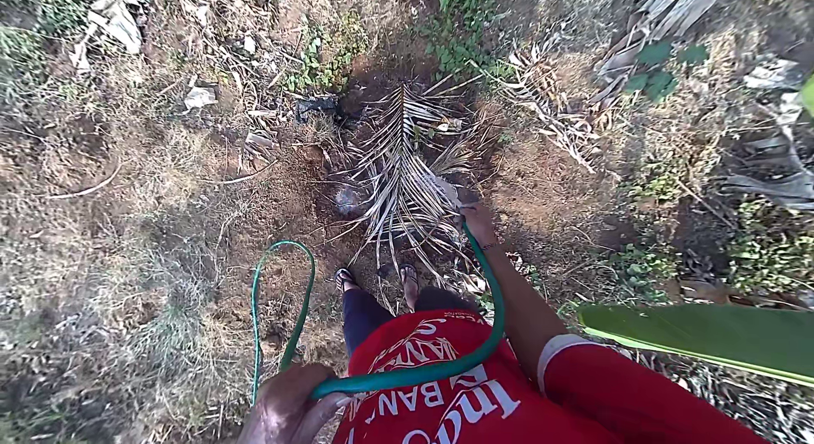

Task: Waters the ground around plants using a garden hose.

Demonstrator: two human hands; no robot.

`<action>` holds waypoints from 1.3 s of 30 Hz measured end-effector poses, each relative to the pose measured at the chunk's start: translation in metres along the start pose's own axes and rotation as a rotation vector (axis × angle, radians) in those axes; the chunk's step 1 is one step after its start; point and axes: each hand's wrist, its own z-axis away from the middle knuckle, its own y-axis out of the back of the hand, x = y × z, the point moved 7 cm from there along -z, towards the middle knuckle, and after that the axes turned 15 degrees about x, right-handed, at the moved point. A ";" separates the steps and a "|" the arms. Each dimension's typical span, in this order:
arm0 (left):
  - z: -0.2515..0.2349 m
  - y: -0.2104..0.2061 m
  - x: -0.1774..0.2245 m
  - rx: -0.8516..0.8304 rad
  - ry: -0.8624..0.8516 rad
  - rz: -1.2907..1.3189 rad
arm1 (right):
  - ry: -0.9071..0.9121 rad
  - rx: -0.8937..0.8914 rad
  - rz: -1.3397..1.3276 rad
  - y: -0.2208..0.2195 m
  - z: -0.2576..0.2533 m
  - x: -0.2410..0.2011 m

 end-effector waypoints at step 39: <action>0.004 0.007 -0.004 -0.036 0.061 0.007 | 0.021 0.047 -0.155 -0.018 0.006 -0.034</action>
